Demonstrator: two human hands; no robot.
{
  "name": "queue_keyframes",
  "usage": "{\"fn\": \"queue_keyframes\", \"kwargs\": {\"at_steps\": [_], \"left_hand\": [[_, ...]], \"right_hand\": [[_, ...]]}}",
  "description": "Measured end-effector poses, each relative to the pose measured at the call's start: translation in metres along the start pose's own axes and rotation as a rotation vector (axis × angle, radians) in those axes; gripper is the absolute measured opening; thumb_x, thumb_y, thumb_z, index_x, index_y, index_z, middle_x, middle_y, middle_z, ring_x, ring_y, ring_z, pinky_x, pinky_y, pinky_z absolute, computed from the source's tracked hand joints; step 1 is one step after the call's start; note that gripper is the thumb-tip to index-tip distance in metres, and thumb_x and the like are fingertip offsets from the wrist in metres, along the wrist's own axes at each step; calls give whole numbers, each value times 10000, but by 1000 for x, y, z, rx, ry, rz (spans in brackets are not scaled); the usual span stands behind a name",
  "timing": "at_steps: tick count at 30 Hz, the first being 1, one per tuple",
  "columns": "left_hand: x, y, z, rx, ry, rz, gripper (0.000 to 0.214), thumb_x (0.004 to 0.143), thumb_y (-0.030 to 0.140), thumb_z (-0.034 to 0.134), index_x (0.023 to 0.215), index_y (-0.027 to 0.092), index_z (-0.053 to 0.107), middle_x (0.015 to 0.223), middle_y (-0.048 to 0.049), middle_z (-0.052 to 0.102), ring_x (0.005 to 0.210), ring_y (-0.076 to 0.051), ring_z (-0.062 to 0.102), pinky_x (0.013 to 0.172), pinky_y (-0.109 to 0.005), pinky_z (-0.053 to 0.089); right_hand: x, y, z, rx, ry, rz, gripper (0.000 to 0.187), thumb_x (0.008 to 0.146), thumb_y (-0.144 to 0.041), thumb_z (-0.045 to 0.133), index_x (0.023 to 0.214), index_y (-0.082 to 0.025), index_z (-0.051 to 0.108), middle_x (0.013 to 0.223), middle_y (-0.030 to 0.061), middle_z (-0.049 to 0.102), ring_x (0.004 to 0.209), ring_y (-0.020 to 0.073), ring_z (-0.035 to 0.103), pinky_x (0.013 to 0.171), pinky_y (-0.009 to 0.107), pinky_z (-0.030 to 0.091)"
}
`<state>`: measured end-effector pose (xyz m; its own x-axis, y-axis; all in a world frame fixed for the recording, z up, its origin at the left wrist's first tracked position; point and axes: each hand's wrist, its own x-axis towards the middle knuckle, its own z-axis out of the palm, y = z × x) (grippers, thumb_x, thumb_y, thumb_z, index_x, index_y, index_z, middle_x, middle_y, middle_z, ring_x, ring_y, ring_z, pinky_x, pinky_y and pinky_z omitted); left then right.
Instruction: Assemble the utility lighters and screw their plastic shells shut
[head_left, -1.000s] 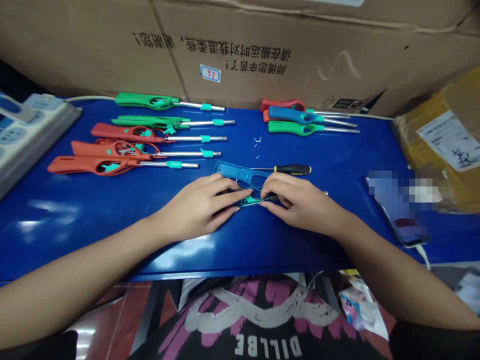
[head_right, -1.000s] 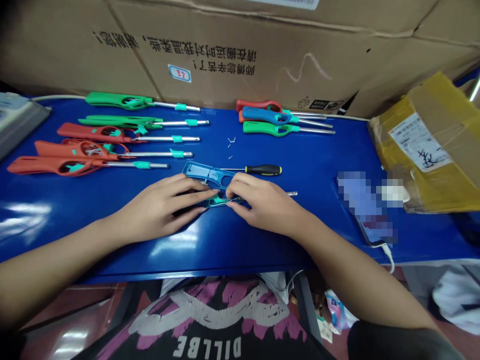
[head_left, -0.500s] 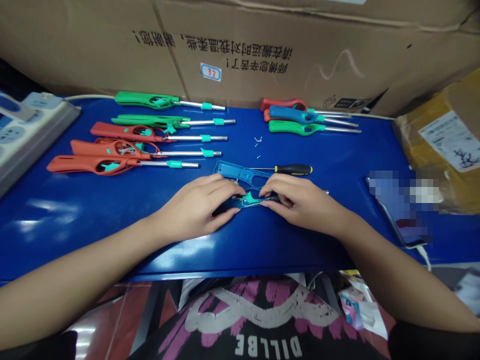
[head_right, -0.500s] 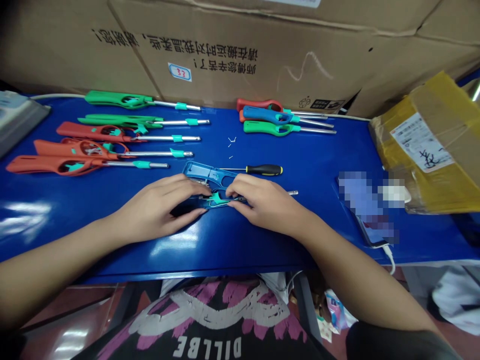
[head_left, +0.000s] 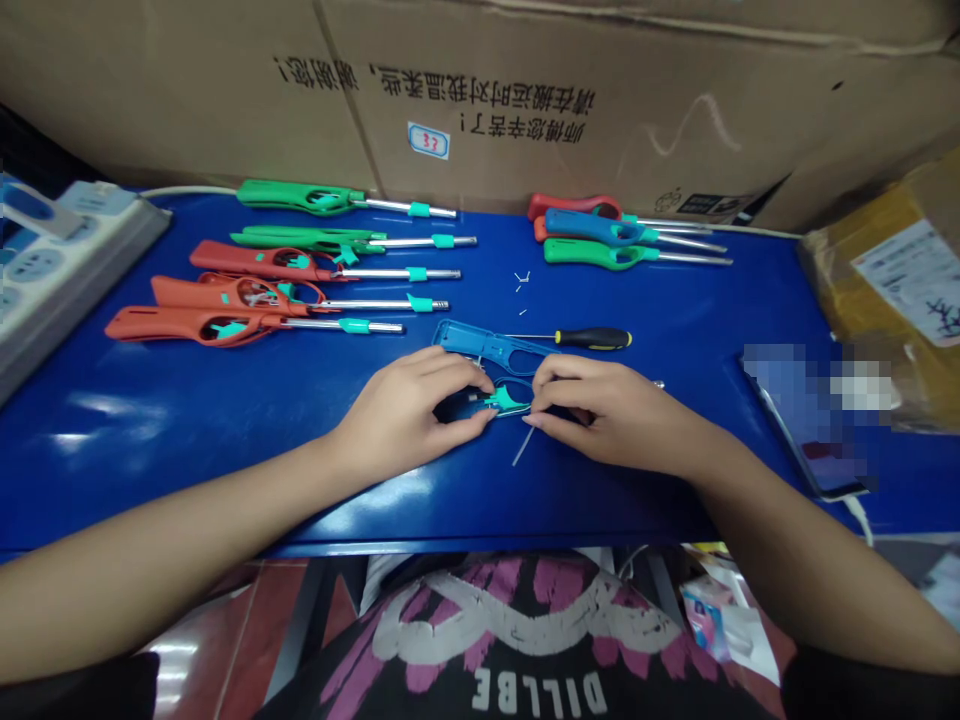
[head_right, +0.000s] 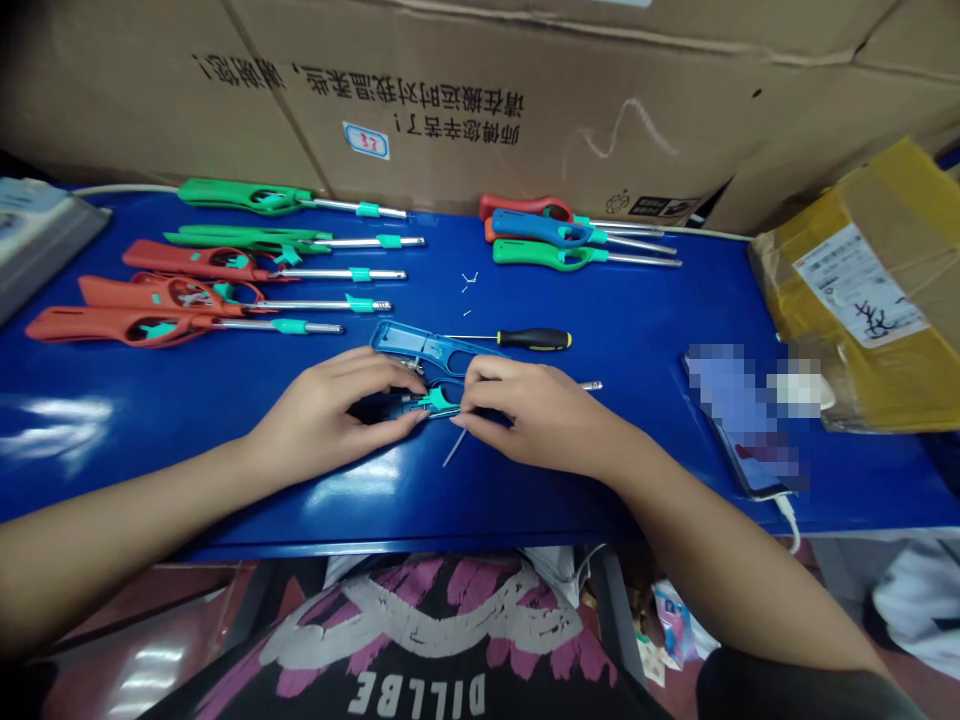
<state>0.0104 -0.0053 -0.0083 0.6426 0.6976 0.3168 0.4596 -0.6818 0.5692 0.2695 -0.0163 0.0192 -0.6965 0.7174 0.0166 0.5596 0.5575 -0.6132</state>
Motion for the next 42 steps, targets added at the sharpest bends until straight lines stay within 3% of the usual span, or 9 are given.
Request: {"fn": "queue_keyframes", "kwargs": {"at_steps": [8,16,24,42], "left_hand": [[1,-1,-3,12,-14,27,158,917,303,692,1017,183,674,1008,-45,742,954,-199,677,879,-346,540],[0,-4,-9,129,-101,234,164,972,256,614,1103,207,699,1213,-89,691,1067,-232,665,907,-375,562],[-2,-7,-12,236,-65,372,187,979,238,606,1109,208,738,1234,-98,711,1038,-236,692,891,-383,579],[0,-6,-13,222,-88,361,150,987,230,596,1057,203,726,1163,-68,742,1023,-206,699,921,-358,579]], "right_hand": [[4,2,7,-63,82,61,7,943,-197,640,947,-192,637,869,-13,612,644,87,485,648,241,376],[5,0,8,-59,86,87,40,933,-177,619,936,-201,652,856,-9,624,636,93,487,641,245,375],[5,0,8,-4,122,80,51,909,-158,643,908,-192,680,840,-11,637,600,81,457,635,247,375],[7,-3,8,35,130,155,65,866,-153,647,881,-194,695,836,-12,651,585,76,453,635,249,391]]}}
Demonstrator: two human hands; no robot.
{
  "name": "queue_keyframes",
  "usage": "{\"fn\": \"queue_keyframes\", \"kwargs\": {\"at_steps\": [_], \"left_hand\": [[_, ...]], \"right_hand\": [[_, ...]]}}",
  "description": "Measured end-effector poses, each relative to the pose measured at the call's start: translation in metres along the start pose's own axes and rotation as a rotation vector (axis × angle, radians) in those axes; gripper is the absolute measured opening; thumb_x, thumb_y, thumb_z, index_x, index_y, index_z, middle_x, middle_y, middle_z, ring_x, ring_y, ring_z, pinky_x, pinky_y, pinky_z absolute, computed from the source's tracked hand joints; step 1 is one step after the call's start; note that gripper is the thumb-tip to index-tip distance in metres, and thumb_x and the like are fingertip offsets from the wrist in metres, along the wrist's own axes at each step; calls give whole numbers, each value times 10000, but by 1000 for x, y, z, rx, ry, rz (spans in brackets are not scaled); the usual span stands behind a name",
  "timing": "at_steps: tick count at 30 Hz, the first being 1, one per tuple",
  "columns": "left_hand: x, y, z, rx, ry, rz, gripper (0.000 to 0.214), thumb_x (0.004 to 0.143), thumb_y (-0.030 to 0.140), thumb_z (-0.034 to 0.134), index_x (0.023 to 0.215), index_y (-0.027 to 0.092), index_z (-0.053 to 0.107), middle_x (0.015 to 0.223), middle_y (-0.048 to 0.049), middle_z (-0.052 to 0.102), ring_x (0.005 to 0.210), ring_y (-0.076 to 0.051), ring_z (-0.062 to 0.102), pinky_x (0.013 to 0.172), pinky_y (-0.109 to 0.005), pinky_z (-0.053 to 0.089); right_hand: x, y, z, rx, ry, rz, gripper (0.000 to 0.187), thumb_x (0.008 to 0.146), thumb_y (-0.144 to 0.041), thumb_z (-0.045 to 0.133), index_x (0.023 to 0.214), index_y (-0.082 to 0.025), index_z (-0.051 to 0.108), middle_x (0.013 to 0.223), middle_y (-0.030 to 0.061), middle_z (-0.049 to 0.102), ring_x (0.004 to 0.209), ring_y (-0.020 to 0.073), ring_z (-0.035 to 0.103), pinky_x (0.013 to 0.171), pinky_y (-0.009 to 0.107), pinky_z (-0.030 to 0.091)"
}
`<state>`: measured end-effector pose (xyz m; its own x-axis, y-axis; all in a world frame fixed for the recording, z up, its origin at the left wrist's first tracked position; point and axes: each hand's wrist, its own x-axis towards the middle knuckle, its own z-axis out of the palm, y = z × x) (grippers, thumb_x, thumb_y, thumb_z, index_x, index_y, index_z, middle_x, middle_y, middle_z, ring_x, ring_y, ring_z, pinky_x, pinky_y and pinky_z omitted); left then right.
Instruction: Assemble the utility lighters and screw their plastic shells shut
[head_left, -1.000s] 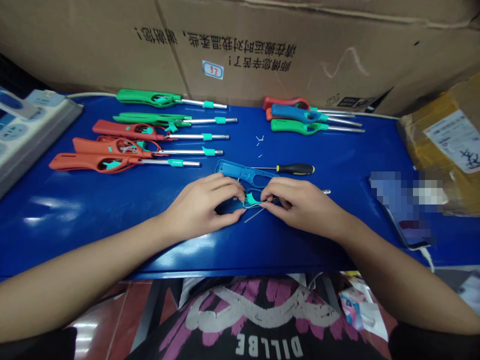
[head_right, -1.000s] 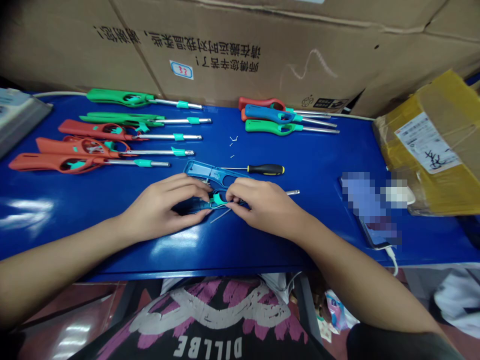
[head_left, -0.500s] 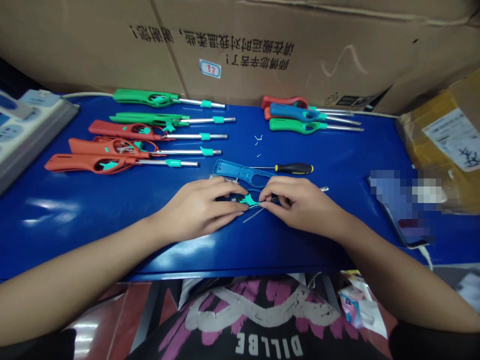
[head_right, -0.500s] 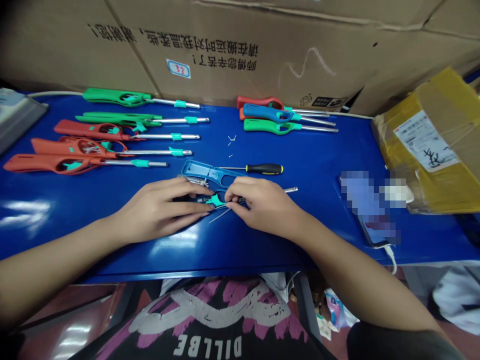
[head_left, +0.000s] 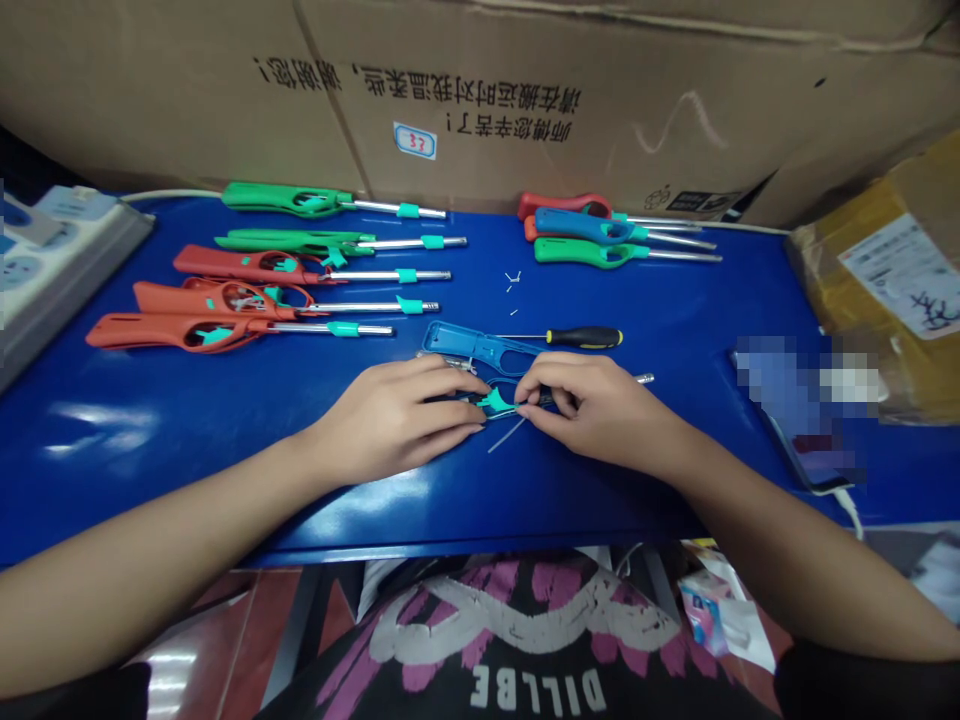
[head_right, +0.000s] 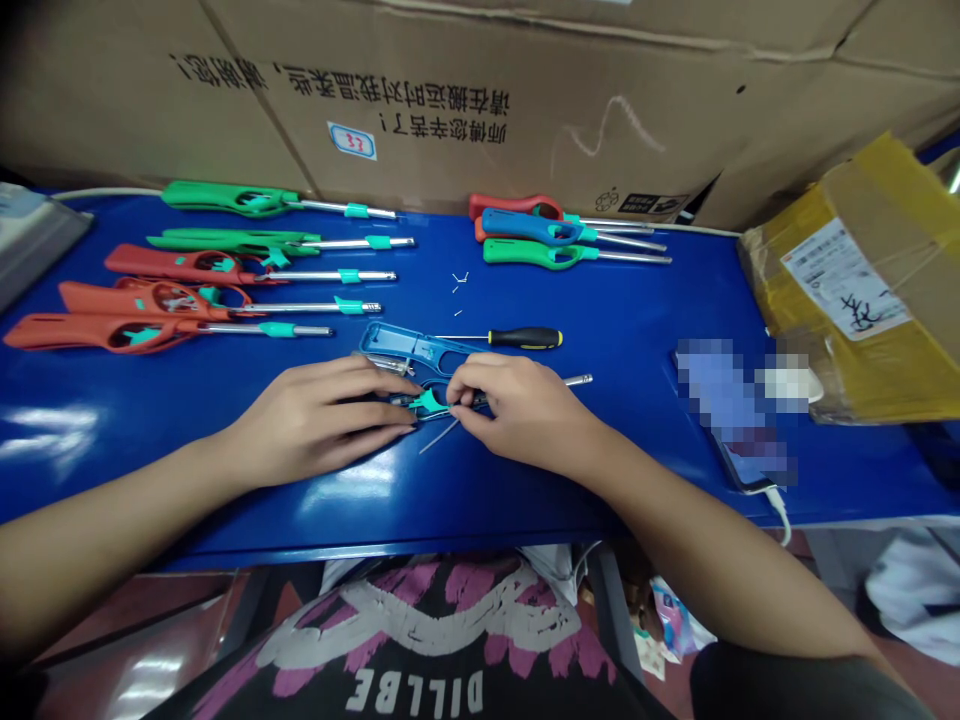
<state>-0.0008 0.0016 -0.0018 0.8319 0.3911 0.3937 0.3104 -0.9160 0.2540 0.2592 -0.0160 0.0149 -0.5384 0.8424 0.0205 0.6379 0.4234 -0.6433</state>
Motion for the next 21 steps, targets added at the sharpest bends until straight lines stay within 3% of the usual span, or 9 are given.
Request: {"fn": "queue_keyframes", "kwargs": {"at_steps": [7,14,21], "left_hand": [[-1,-2,-2,-3,22,25,138,984,235,610,1029,195,734,1136,-67,753,1016,-203,713,906,-346,586],[-2,-2,-2,-22,42,28,157,966,215,632,1083,219,737,1138,-54,759,1023,-200,718,910,-337,587],[-2,-4,-3,-31,0,45,199,985,229,596,1117,225,745,1201,-69,741,1076,-221,700,930,-375,584]], "right_hand": [[1,2,-1,69,11,47,106,828,-153,657,882,-195,737,744,-27,631,555,70,456,593,234,394],[-2,8,-3,60,17,-50,138,864,-179,662,951,-205,766,732,-21,665,552,70,493,574,229,395],[-2,7,-6,97,9,-22,171,873,-195,660,995,-197,779,700,-19,680,509,66,451,526,226,383]]}}
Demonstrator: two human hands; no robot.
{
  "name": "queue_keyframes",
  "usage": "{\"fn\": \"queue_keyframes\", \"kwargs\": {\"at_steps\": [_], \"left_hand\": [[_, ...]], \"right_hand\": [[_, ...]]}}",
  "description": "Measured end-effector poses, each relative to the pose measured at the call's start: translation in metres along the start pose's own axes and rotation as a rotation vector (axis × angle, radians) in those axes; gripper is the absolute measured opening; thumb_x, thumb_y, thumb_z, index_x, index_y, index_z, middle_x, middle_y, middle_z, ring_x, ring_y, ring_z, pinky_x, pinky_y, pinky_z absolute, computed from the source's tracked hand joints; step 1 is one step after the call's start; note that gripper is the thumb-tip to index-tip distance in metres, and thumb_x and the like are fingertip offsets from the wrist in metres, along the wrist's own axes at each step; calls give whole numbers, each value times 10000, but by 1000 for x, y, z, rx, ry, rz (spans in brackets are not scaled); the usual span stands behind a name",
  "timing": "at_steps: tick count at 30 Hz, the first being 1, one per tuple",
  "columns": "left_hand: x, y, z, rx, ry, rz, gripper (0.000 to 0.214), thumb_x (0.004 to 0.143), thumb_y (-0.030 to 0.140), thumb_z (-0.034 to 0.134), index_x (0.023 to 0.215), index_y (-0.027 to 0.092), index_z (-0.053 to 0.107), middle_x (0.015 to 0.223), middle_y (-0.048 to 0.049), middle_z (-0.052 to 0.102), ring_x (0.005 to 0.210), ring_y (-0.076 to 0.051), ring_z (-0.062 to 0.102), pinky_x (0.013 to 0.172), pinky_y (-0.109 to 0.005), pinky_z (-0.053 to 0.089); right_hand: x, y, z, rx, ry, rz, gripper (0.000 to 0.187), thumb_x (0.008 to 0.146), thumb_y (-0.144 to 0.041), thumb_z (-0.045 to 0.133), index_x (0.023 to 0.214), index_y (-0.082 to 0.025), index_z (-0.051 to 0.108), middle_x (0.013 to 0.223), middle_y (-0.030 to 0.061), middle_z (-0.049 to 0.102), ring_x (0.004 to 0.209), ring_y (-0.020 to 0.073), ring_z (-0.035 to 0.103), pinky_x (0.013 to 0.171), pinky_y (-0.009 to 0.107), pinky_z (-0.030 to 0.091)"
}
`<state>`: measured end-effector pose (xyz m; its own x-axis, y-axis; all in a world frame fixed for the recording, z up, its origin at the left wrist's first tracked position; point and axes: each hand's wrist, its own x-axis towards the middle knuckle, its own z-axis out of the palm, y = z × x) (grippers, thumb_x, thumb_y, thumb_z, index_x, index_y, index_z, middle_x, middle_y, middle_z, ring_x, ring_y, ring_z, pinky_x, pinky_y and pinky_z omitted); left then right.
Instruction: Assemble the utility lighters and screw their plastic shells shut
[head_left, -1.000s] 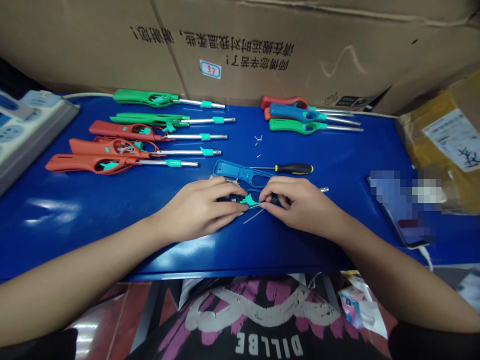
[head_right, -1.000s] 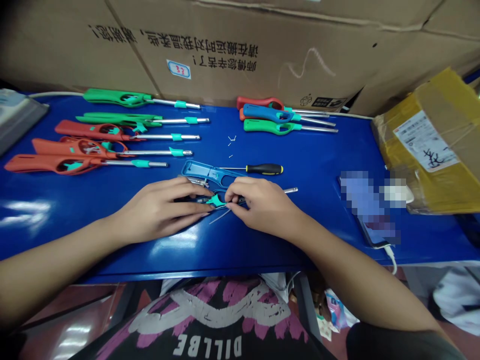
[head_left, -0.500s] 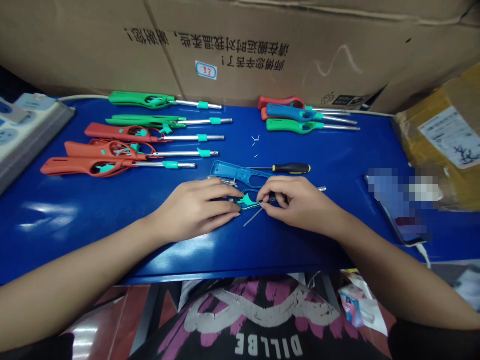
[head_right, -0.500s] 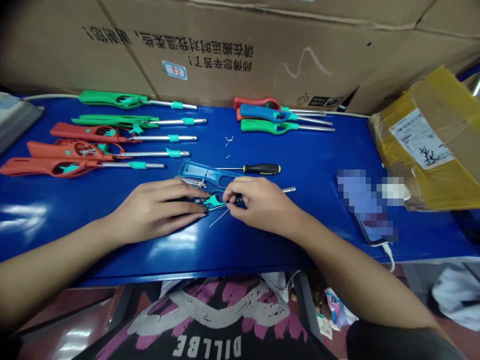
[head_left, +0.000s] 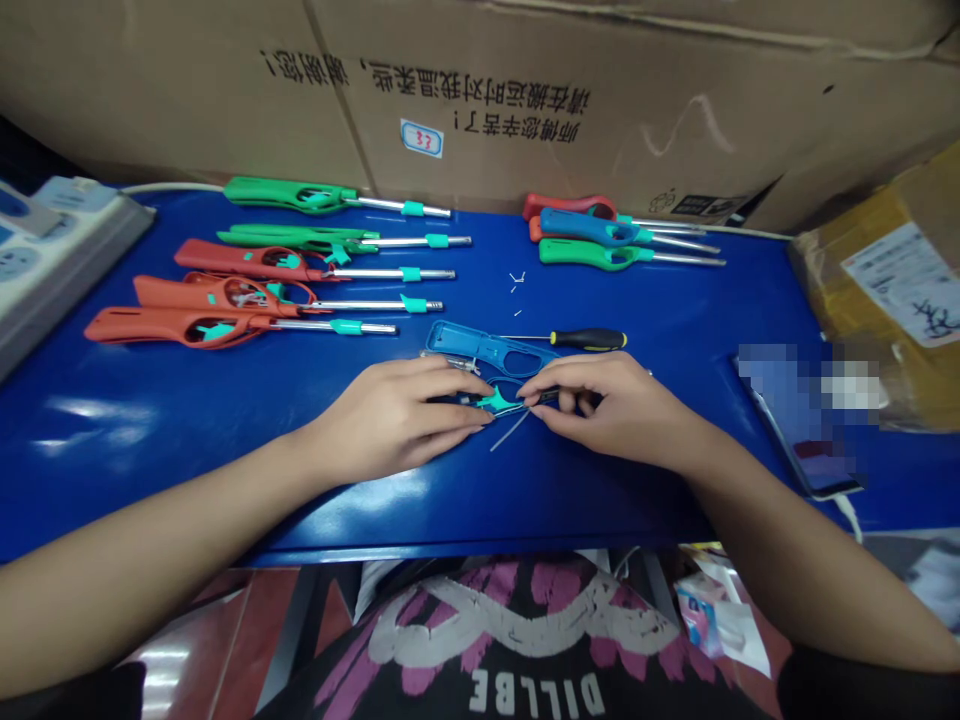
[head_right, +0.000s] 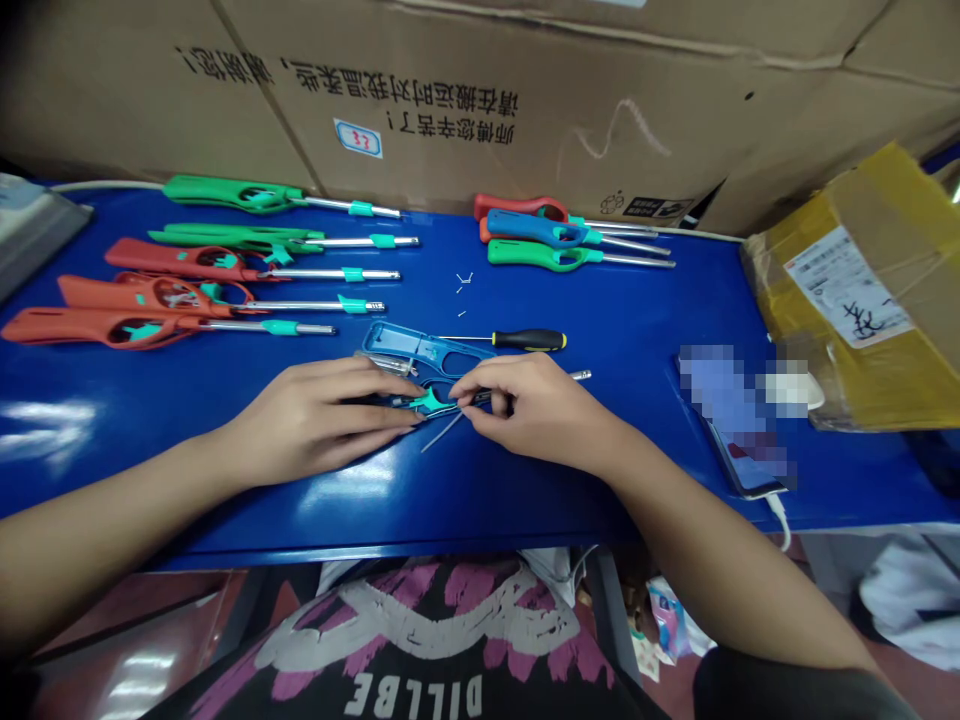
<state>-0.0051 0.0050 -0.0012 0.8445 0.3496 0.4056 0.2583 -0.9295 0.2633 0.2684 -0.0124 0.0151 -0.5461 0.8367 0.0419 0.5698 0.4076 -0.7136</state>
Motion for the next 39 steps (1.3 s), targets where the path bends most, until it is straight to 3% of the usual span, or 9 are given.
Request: {"fn": "queue_keyframes", "kwargs": {"at_steps": [7,14,19,25,29,33,39], "left_hand": [[0,1,2,-74,-9,-95,204,994,243,587,1119,208,746,1233,-73,729,1081,-223,693,929,-376,581],[-1,0,2,-57,-21,-78,193,995,247,584,1079,192,749,1218,-75,734,1076,-232,695,914,-382,583],[0,0,3,-55,20,-54,177,981,231,614,1096,172,735,1180,-73,747,1033,-221,702,896,-365,583],[0,-2,4,-65,33,-21,179,972,211,626,1110,170,732,1183,-79,739,1055,-231,692,898,-365,576],[-1,-2,3,-33,23,9,180,982,226,612,1100,180,740,1198,-76,736,1037,-234,696,883,-373,577],[-1,-2,3,-4,13,15,188,991,242,598,1101,179,738,1200,-77,737,1035,-236,700,884,-374,577],[0,-2,5,-8,26,4,194,998,248,586,1081,173,744,1181,-83,739,1037,-231,695,879,-353,577]], "right_hand": [[0,-2,-2,55,7,24,171,871,-204,672,984,-174,797,652,-22,665,496,60,430,491,205,378],[1,-2,-1,89,10,96,184,882,-258,680,968,-168,815,557,-22,629,459,67,448,458,206,378],[-2,-3,-2,70,78,-4,157,889,-224,679,948,-168,814,575,-18,667,462,68,480,459,208,389],[-3,-7,-1,58,6,-160,173,929,-188,644,1018,-193,792,950,17,813,613,76,666,552,191,501],[-4,-7,-1,-27,-18,-208,186,955,-190,613,1046,-191,775,1021,15,810,789,122,750,694,224,566],[-6,-8,2,-219,-5,-314,193,984,-199,573,1053,-197,753,1061,0,804,900,140,767,757,250,552],[-10,-6,8,-421,58,-406,177,999,-237,568,1033,-222,741,1065,-38,808,879,125,779,657,277,485]]}}
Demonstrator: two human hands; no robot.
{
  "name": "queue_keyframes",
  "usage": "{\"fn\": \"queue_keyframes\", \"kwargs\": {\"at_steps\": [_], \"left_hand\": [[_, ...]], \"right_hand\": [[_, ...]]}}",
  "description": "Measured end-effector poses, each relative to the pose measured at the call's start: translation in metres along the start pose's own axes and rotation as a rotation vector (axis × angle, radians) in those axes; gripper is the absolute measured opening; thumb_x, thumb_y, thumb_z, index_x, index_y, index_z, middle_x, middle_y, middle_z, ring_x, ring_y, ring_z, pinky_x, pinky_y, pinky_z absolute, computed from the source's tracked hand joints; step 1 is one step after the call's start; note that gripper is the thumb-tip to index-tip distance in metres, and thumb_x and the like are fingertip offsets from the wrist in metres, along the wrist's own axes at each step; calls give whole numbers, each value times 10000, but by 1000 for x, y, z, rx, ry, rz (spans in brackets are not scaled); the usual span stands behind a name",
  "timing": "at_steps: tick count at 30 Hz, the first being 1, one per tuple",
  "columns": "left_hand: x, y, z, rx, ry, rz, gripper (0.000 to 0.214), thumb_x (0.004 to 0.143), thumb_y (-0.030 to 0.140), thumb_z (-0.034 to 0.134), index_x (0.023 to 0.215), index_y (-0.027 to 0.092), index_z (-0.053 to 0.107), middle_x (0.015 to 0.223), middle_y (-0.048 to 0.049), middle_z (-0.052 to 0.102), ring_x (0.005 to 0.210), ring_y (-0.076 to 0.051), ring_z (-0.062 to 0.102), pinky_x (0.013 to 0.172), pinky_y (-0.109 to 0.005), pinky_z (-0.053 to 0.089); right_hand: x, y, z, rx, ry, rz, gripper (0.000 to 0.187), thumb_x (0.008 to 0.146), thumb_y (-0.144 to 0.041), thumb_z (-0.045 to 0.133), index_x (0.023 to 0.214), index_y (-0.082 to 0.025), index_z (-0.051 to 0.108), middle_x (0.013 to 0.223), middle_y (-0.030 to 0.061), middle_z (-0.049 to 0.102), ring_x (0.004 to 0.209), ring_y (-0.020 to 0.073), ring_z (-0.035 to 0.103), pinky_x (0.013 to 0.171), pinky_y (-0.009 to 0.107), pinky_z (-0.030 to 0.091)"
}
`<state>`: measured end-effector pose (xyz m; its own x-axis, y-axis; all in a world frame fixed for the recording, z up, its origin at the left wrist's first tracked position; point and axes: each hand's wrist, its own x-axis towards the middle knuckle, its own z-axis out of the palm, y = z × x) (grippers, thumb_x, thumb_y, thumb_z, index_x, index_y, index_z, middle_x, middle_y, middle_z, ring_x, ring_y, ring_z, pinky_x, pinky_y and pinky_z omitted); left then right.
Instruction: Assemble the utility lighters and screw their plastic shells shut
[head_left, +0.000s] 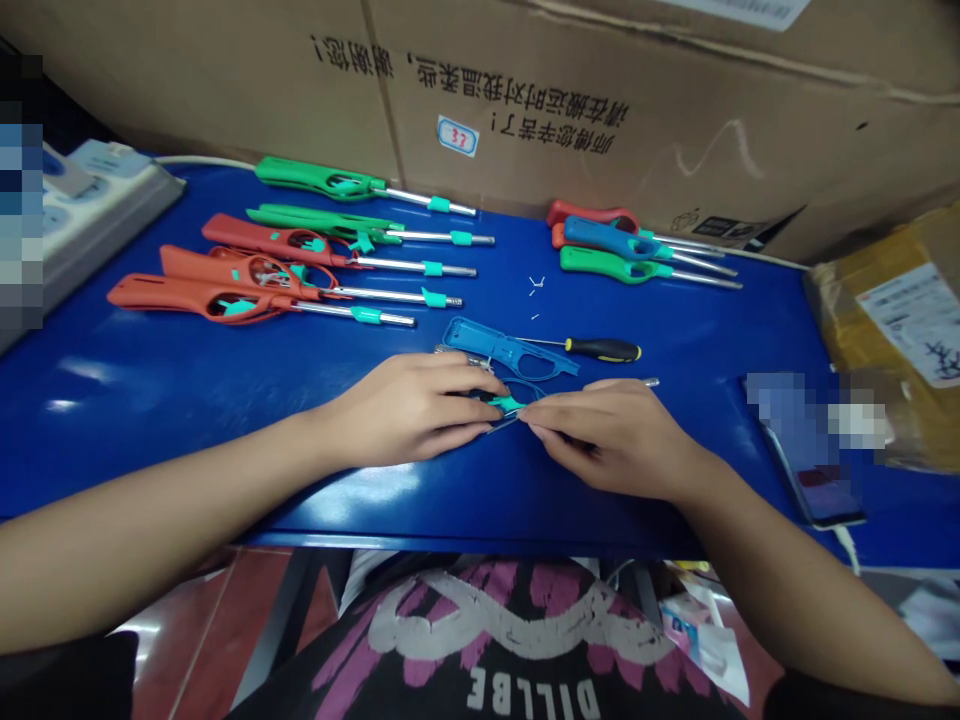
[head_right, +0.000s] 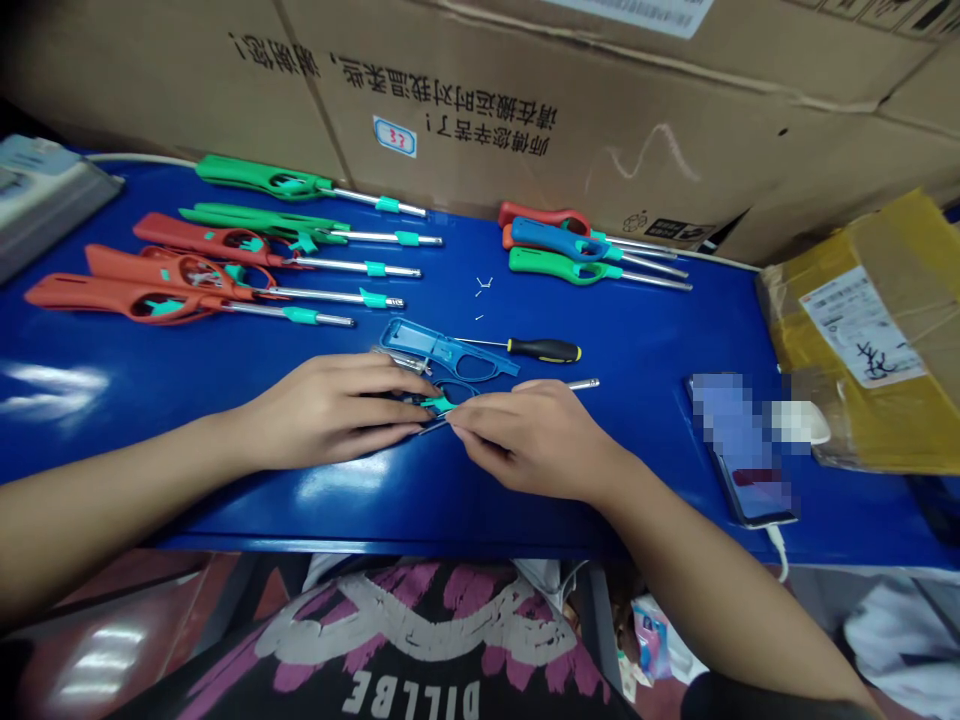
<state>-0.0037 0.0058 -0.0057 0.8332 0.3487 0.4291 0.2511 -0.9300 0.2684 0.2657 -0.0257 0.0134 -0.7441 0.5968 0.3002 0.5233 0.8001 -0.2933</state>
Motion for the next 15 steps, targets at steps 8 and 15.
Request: {"fn": "queue_keyframes", "kwargs": {"at_steps": [8,15], "left_hand": [[-1,0,0,-2,3,-1,200,1003,243,572,1069,166,745,1160,-95,734,994,-226,694,842,-354,580],[0,0,-1,16,7,6,208,1005,249,574,1097,170,742,1166,-93,736,1016,-228,694,862,-353,583]], "right_hand": [[-1,0,0,-25,-19,-6,173,1006,-245,563,1069,-227,723,1107,-35,799,913,124,770,695,278,480],[2,5,-4,88,-81,76,197,1020,-219,514,1093,-235,697,1148,18,752,977,131,720,747,250,505]]}}
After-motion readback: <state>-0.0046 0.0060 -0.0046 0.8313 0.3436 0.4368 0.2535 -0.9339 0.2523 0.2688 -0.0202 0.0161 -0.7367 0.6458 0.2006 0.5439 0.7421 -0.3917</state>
